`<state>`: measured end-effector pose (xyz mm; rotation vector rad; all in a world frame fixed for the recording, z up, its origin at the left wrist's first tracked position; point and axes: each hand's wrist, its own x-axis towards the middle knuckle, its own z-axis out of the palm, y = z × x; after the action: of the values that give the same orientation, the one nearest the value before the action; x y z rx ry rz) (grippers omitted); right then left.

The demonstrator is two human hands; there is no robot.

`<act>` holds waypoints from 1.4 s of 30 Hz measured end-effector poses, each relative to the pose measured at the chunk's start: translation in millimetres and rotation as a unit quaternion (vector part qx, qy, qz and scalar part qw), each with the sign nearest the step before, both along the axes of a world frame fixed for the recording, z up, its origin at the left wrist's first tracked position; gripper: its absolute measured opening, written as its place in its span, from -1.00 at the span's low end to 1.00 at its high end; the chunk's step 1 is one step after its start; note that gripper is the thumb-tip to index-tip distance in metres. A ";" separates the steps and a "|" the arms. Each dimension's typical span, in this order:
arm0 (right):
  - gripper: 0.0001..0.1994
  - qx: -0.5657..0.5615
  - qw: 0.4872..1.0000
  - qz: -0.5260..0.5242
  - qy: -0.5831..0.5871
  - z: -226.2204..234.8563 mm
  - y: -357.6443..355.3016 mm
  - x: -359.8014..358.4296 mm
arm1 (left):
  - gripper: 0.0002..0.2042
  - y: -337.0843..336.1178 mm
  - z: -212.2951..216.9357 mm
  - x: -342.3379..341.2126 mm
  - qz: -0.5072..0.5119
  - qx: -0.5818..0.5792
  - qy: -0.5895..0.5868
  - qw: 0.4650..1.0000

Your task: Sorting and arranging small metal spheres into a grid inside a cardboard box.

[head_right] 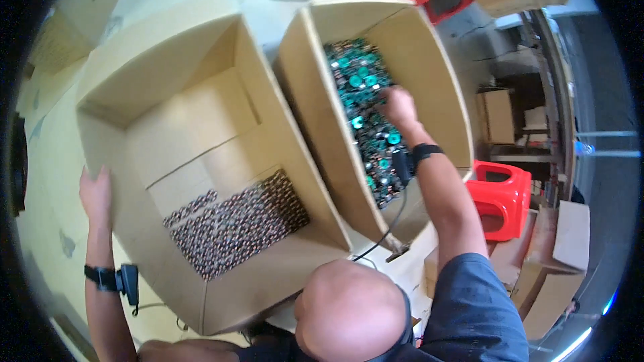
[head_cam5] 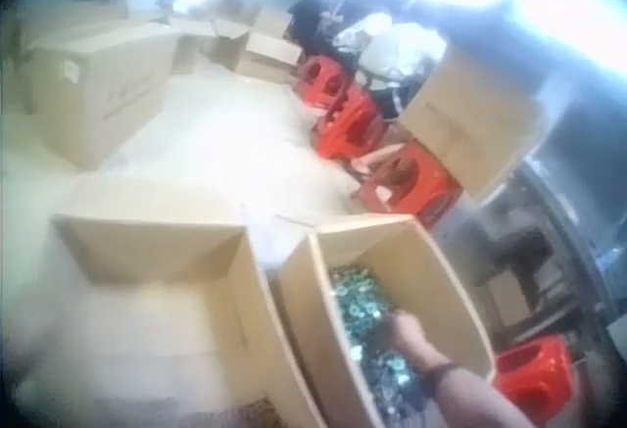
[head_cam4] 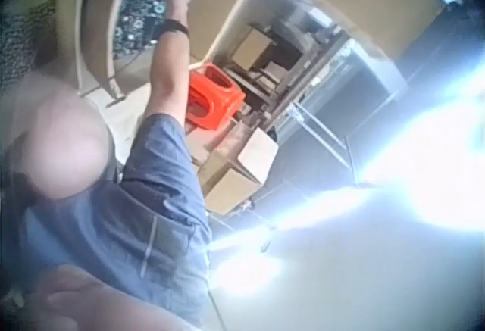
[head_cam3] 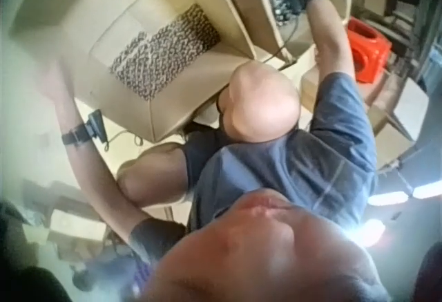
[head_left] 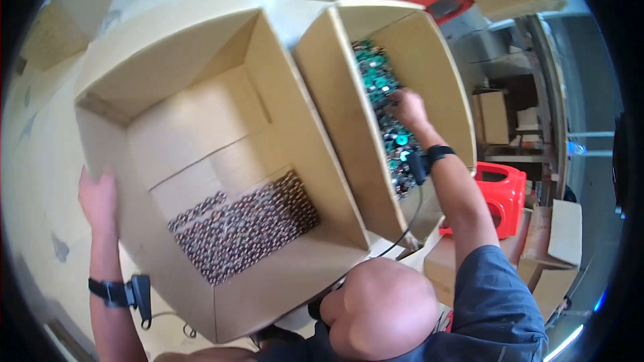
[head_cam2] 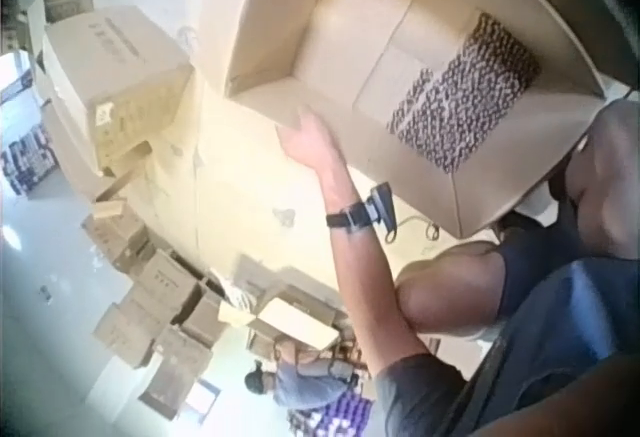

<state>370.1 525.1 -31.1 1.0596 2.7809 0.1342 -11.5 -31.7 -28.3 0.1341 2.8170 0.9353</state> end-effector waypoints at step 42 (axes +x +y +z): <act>-0.71 -0.317 0.906 0.264 0.092 -110.7 -365.2 -297.1 | -0.48 8.4 13.3 -0.6 0.039 -0.083 -0.066 0.994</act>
<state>73.1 159.9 -141.8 0.1605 2.8523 -0.7897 -12.1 -23.4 -15.0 -0.0576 2.7785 0.6940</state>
